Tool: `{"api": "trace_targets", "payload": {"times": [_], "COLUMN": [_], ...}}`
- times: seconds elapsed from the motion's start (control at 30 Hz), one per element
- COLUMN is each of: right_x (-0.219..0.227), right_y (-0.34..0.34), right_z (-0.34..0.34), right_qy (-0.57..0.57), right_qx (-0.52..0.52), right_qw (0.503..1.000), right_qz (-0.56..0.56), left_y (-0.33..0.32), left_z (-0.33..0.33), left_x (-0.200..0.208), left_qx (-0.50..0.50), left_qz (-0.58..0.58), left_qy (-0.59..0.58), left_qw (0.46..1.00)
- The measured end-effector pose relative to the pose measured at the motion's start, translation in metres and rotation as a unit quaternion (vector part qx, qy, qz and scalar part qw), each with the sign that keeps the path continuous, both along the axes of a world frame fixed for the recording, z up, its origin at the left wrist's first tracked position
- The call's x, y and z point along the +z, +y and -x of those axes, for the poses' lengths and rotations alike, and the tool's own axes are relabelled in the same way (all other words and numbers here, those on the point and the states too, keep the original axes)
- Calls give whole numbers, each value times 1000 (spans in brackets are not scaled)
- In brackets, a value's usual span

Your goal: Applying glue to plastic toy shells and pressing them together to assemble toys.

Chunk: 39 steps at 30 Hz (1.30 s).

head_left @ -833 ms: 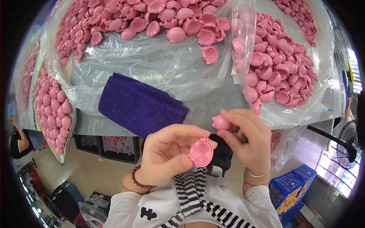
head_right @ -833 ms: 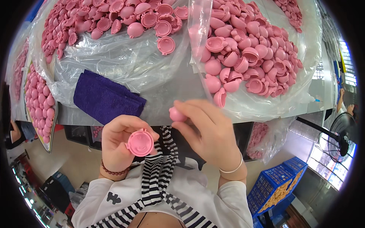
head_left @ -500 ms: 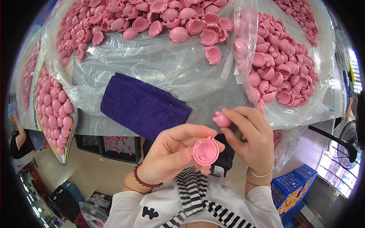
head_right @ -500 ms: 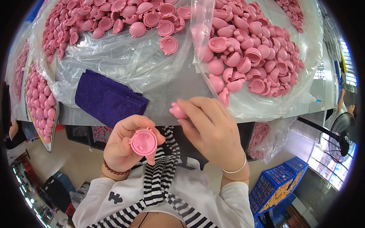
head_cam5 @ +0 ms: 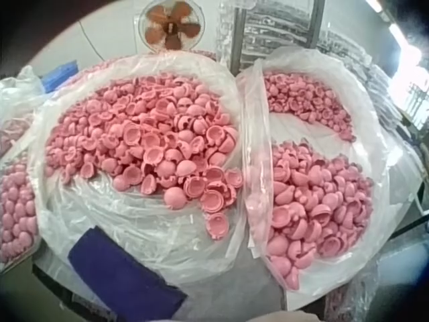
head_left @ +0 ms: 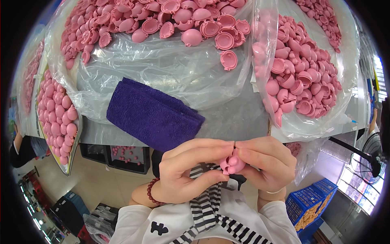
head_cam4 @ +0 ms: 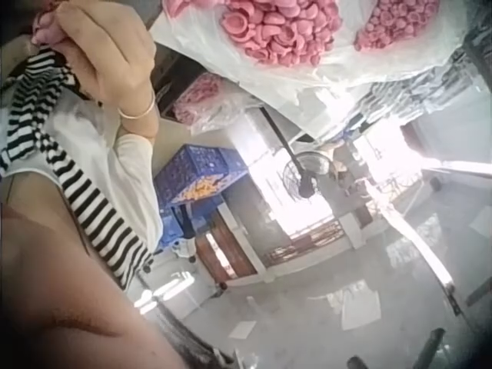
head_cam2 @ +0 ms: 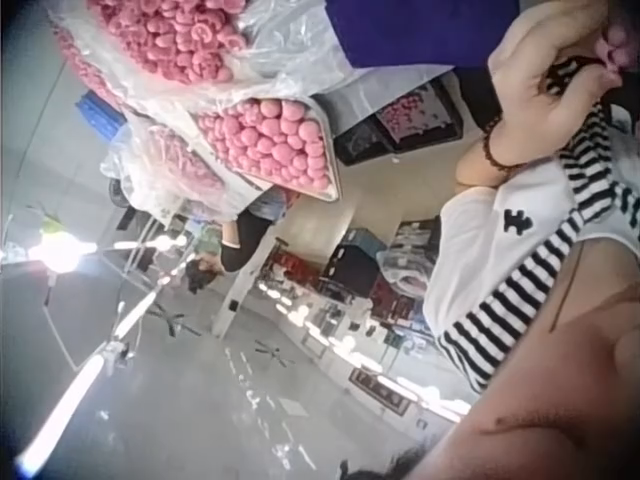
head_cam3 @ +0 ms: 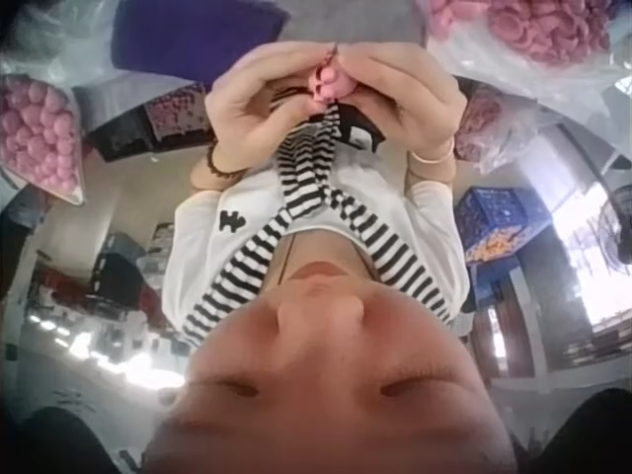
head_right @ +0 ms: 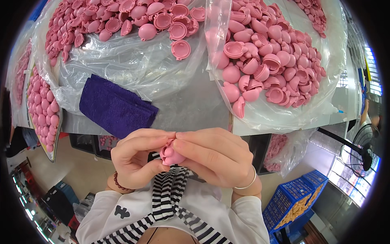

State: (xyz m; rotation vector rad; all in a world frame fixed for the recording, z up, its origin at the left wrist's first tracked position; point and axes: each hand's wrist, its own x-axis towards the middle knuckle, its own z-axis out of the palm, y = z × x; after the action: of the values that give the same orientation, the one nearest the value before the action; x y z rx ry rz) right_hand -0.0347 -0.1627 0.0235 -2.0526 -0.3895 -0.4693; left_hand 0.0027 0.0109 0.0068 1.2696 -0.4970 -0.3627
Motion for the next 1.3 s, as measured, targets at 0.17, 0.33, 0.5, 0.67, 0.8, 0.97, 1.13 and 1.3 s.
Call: {"api": "trace_targets", "payload": {"times": [0.17, 0.33, 0.5, 0.67, 0.8, 0.97, 1.13, 1.3], "right_x": [-5, -5, -7, -14, -20, -17, -25, -25], "right_y": [1, 0, 7, -3, 8, 5, -1, 2], "right_z": [5, 3, 9, 12, 5, 4, 0, 0], "right_qy": [-9, -40, -60, 31, 137, 234, 173, 157], "right_qx": [-19, -31, -35, -18, 28, 131, 156, 149], "right_qw": [1000, 999, 997, 996, 933, 905, 935, 925], "right_qz": [-15, 1, 15, -79, -330, -329, -270, -313], "left_y": [-2, 0, -5, -7, -8, -11, -9, -9], "left_z": [-2, -4, -5, -6, -5, -3, -2, -4], "left_x": [-2, -7, -8, -8, -11, -7, -7, -7], "left_qx": [12, -50, -42, -26, -47, -25, -27, -35], "left_qz": [-26, -26, 1, 2, -7, 12, 10, 26], "left_qy": [-34, -42, -65, -49, -79, -68, -89, -94], "left_qw": [999, 998, 997, 998, 996, 997, 996, 995]}}
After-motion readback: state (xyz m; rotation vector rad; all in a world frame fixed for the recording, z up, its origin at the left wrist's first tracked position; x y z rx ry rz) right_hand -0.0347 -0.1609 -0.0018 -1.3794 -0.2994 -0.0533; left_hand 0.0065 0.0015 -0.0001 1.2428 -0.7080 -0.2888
